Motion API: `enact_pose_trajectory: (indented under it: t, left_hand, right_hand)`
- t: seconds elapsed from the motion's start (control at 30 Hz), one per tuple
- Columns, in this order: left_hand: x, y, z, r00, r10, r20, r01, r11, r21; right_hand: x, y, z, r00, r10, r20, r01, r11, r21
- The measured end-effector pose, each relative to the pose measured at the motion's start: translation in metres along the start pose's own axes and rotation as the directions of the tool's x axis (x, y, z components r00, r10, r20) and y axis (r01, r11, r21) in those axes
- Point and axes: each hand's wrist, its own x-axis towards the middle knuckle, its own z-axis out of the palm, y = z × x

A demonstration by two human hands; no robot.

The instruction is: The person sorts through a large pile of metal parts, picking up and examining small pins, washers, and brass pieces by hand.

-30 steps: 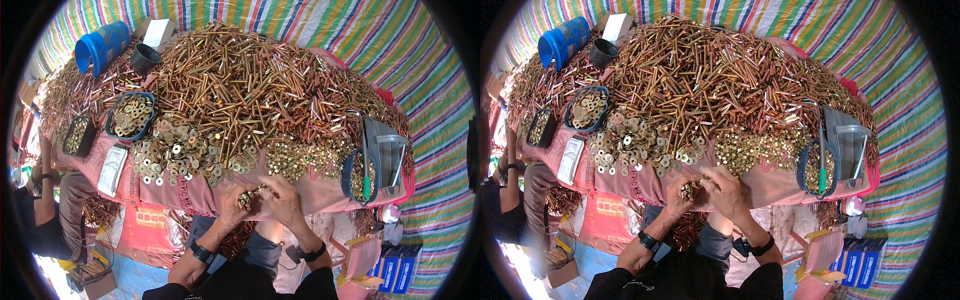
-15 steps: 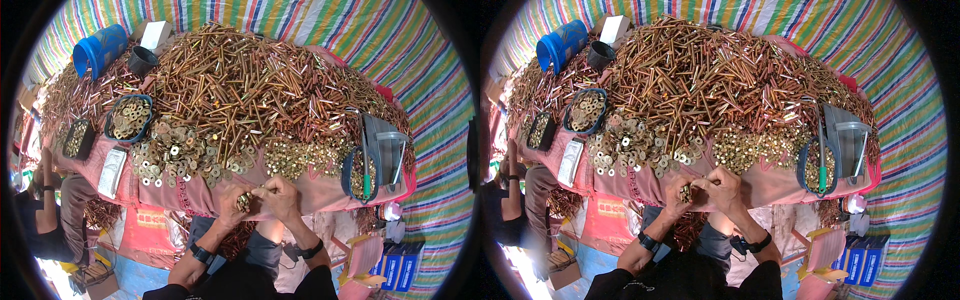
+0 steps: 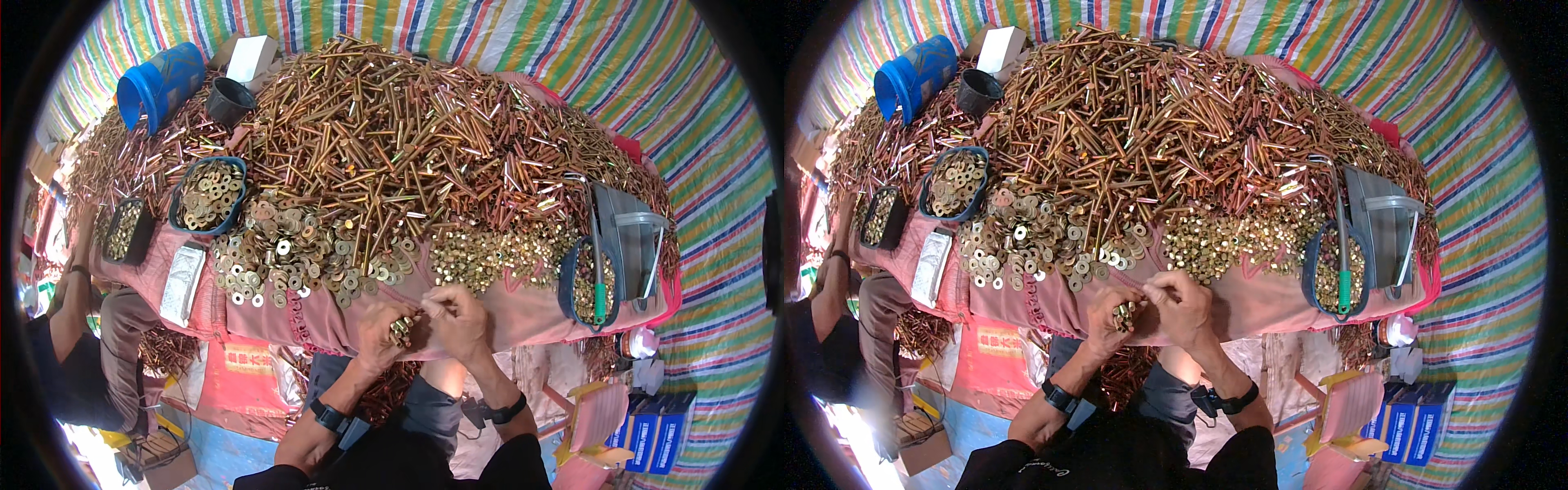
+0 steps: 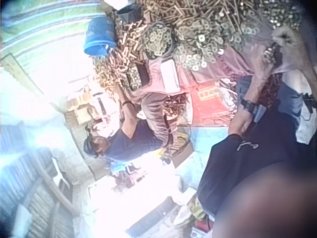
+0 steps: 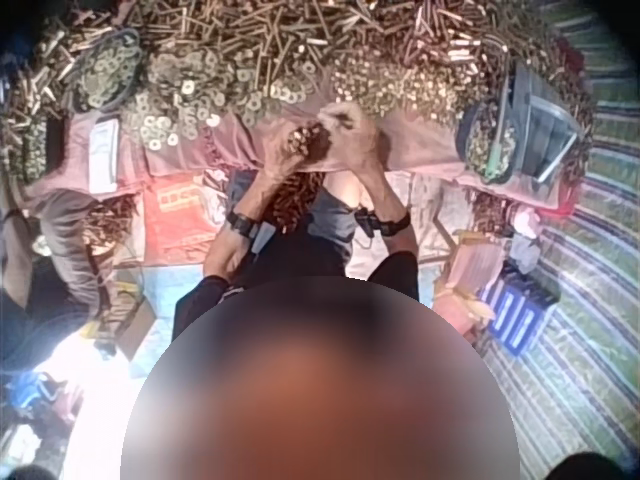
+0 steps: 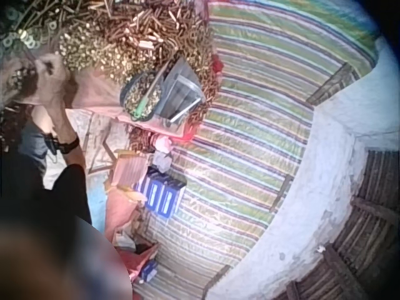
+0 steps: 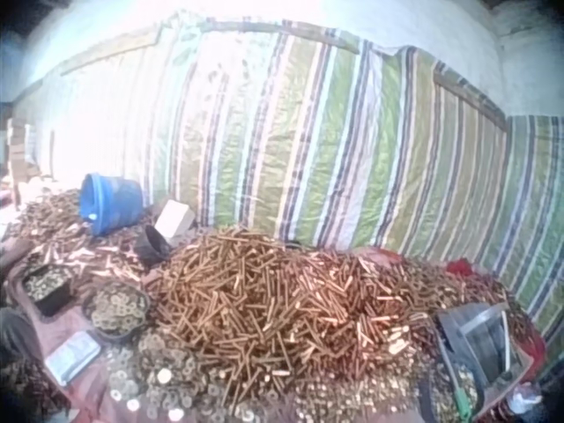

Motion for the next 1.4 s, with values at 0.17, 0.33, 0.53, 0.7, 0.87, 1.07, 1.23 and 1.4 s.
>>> enact_pose_trajectory:
  t: [0.17,0.33,0.53,0.7,0.87,1.07,1.23,1.4]
  left_hand:
    - [-0.005,0.004,0.003,0.986,-0.152,-0.070,0.144,0.985,-0.098]
    - [0.000,0.006,0.009,0.956,-0.135,-0.261,0.149,0.988,0.034]
    - [-0.004,0.002,0.011,0.959,-0.179,-0.221,0.162,0.983,-0.091]
    - [-0.013,-0.005,0.011,0.934,-0.288,-0.211,0.252,0.950,-0.182]
    - [-0.010,-0.002,0.013,0.921,-0.279,-0.270,0.220,0.948,-0.230]
    - [0.000,0.004,0.008,0.934,-0.245,-0.262,0.197,0.961,-0.196]
    - [0.001,0.007,0.006,0.949,-0.216,-0.229,0.175,0.967,-0.187]
    - [-0.001,0.008,0.003,0.955,-0.224,-0.195,0.199,0.970,-0.141]
  right_hand:
    - [0.000,0.014,-0.020,0.931,0.349,0.109,-0.365,0.896,0.253]
    - [-0.004,0.013,-0.020,0.765,0.368,0.528,-0.358,0.925,-0.127]
    - [0.033,0.022,0.019,0.974,-0.026,0.224,0.116,0.910,-0.399]
    - [0.054,0.025,0.023,0.917,-0.091,0.388,0.286,0.829,-0.482]
    - [0.049,0.034,0.020,0.915,-0.108,0.389,0.299,0.830,-0.471]
    - [0.042,0.032,0.016,0.994,0.024,0.109,-0.005,0.985,-0.172]
    - [0.017,-0.005,-0.009,0.855,0.386,0.347,-0.484,0.834,0.264]
    - [0.015,-0.016,0.001,0.856,0.383,0.348,-0.460,0.871,0.173]
